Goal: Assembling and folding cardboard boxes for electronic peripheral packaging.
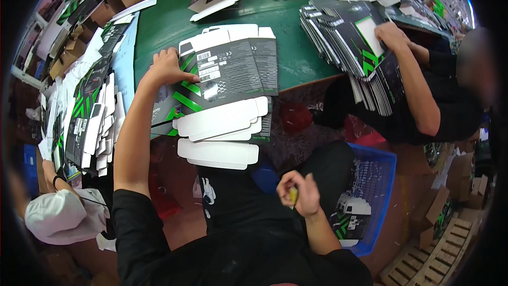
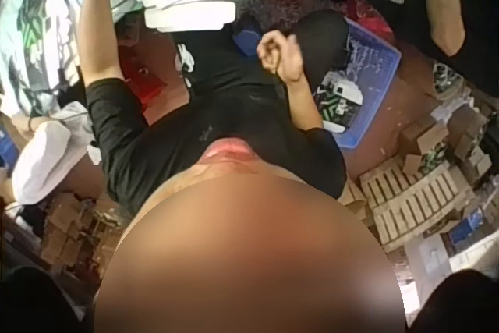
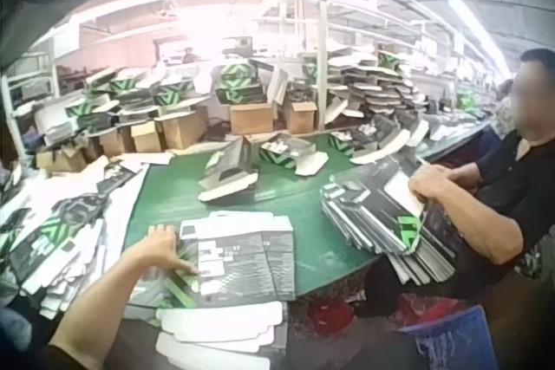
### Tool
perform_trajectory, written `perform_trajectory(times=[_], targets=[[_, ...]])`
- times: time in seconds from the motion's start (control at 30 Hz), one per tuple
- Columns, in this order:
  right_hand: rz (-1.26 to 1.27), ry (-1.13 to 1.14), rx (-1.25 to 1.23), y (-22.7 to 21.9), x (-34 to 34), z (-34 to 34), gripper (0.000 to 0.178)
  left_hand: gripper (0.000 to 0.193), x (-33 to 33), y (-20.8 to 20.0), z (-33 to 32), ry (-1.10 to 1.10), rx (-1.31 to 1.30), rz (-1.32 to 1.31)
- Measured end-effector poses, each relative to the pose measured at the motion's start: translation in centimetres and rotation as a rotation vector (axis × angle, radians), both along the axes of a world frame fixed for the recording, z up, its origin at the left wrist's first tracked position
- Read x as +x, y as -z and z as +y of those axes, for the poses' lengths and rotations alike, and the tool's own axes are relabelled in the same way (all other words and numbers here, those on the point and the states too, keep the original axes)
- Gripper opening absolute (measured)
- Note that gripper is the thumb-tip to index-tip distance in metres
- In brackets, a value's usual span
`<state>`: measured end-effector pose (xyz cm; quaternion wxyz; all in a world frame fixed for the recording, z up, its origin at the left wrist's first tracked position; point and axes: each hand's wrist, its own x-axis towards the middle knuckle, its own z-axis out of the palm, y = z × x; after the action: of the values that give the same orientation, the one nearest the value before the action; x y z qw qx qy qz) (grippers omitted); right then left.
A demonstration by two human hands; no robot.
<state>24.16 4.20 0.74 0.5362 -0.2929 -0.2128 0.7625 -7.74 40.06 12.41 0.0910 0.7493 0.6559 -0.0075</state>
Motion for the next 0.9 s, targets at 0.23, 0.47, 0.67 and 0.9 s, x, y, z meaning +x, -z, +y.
perform_trajectory(times=[0.23, 0.47, 0.67, 0.9], targets=[[0.056, -0.643, -0.254, 2.6, -3.1, -2.9, 0.044, 0.119, -0.5, 1.0, 2.2, -0.129, 0.059, 0.069], [-0.005, -0.656, -0.142, 2.5, -3.5, -6.6, 0.044, 0.097, -2.8, -0.3, 3.4, -0.013, 0.016, -0.132], [-0.075, -0.387, -0.078, 2.0, -2.3, -7.1, 0.025, 0.058, -1.5, -8.3, 1.5, 0.117, 0.143, -0.127], [-1.211, 0.276, 0.855, -12.3, 3.5, 1.1, 0.017, 0.045, 7.9, -17.7, -10.5, 0.713, 0.282, -0.006]])
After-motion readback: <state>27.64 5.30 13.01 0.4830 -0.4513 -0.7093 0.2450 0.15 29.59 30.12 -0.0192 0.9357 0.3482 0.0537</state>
